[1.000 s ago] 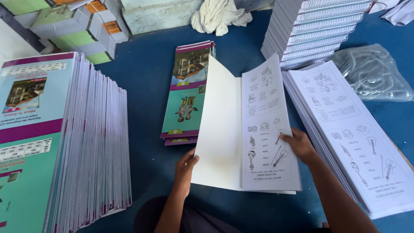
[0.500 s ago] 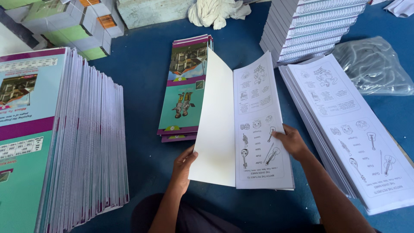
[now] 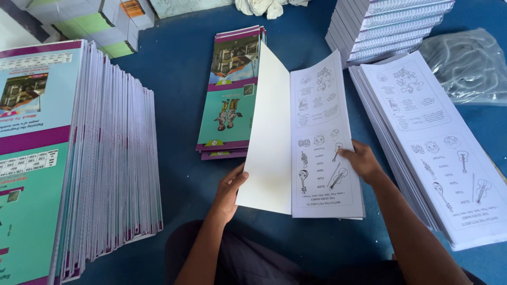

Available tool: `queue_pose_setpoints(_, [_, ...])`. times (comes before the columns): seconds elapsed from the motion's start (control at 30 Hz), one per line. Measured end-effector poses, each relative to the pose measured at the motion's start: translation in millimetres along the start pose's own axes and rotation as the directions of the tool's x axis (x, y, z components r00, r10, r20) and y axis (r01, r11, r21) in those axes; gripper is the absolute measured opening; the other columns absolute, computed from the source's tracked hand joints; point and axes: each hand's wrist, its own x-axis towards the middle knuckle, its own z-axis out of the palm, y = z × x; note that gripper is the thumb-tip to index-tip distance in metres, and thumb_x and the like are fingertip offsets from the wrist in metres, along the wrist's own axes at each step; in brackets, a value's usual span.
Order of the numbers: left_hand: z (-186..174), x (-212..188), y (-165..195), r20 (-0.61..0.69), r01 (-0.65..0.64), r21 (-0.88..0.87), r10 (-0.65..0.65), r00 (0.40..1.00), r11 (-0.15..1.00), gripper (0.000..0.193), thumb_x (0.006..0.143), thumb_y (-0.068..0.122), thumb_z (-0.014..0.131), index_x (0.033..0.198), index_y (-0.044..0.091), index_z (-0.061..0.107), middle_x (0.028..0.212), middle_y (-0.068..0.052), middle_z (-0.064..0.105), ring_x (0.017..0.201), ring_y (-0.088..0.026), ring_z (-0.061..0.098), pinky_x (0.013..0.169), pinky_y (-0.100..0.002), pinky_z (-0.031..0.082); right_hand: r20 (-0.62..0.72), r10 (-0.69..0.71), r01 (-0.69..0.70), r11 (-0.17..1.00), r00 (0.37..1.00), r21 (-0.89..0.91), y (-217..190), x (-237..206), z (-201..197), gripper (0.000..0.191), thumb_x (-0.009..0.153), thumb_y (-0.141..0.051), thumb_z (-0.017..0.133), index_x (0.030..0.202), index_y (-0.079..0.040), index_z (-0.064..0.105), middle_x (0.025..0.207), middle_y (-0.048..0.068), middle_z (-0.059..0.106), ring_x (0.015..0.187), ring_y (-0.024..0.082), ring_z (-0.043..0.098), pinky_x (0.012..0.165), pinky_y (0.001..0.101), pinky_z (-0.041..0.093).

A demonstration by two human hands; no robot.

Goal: The person sits on the floor and assembles notebooks by inserting printed pages into covers. They open each cover, place a page inside, close it, and stack the finished notebook on a pile.

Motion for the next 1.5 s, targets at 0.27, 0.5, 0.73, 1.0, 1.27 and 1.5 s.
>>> queue_pose_setpoints(0.27, [13.4, -4.2, 5.4, -0.004, 0.029, -0.009, -0.029, 1.000, 1.000, 0.063, 0.085, 0.030, 0.075, 0.143, 0.008, 0.061, 0.128, -0.010, 0.072, 0.118, -0.019, 0.068, 0.100, -0.035, 0.054, -0.021, -0.027, 0.026, 0.999, 0.999, -0.032, -6.4, -4.1, -0.8, 0.034, 0.096, -0.014, 0.062, 0.123, 0.006, 0.064, 0.093, 0.022, 0.076, 0.072, 0.025, 0.075, 0.067, 0.0368, 0.061])
queue_pose_setpoints(0.5, [31.6, -6.4, 2.6, 0.046, 0.032, -0.010, -0.032, 0.998, 0.999, 0.063, 0.086, 0.032, 0.075, 0.142, 0.008, 0.061, 0.124, -0.012, 0.074, 0.113, -0.020, 0.070, 0.097, -0.036, 0.057, -0.048, 0.002, -0.008, 0.993, 0.999, -0.122, -13.0, -8.7, -0.6, 0.034, 0.097, -0.015, 0.060, 0.124, 0.004, 0.064, 0.091, 0.023, 0.076, 0.070, 0.026, 0.075, 0.068, 0.0367, 0.061])
queue_pose_setpoints(0.73, [68.0, 4.9, -11.8, 0.180, 0.021, 0.026, -0.025, 0.983, 0.999, 0.053, 0.091, 0.025, 0.072, 0.138, 0.002, 0.062, 0.115, -0.011, 0.071, 0.101, -0.020, 0.068, 0.086, -0.037, 0.059, -0.028, -0.064, 0.061, 0.995, 0.998, -0.077, -7.4, -4.5, -4.5, 0.034, 0.096, -0.014, 0.062, 0.123, 0.006, 0.065, 0.092, 0.022, 0.076, 0.073, 0.025, 0.075, 0.068, 0.0363, 0.061])
queue_pose_setpoints(1.0, [135.9, 10.4, -34.7, 0.192, 0.050, 0.135, -0.076, 0.979, 0.990, 0.063, 0.083, 0.032, 0.075, 0.132, -0.003, 0.060, 0.108, -0.015, 0.073, 0.093, -0.023, 0.073, 0.077, -0.036, 0.062, -0.050, -0.046, 0.044, 0.998, 0.998, -0.050, 0.2, -2.3, -2.8, 0.035, 0.094, -0.014, 0.065, 0.124, 0.005, 0.065, 0.097, 0.021, 0.077, 0.078, 0.025, 0.076, 0.072, 0.0357, 0.061])
queue_pose_setpoints(1.27, [183.2, 17.4, -80.6, 0.177, -0.052, 0.142, 0.026, 0.984, 0.988, 0.061, 0.085, 0.029, 0.076, 0.131, -0.008, 0.061, 0.106, -0.020, 0.071, 0.096, -0.024, 0.071, 0.081, -0.034, 0.058, -0.059, 0.011, -0.014, 0.999, 0.998, -0.043, -8.3, -10.8, -1.8, 0.036, 0.093, -0.017, 0.066, 0.125, 0.000, 0.066, 0.097, 0.019, 0.077, 0.078, 0.025, 0.075, 0.072, 0.0372, 0.060])
queue_pose_setpoints(1.5, [215.1, 24.5, -102.0, 0.014, -0.107, 0.451, 0.112, 0.994, 0.886, 0.058, 0.076, 0.036, 0.079, 0.114, -0.005, 0.066, 0.111, -0.020, 0.066, 0.094, -0.025, 0.071, 0.079, -0.037, 0.060, -0.119, 0.037, -0.049, 0.995, 0.992, -0.092, -14.2, -9.6, -3.7, 0.048, 0.092, -0.022, 0.071, 0.133, -0.002, 0.056, 0.112, 0.017, 0.070, 0.100, 0.025, 0.069, 0.087, 0.0386, 0.055])
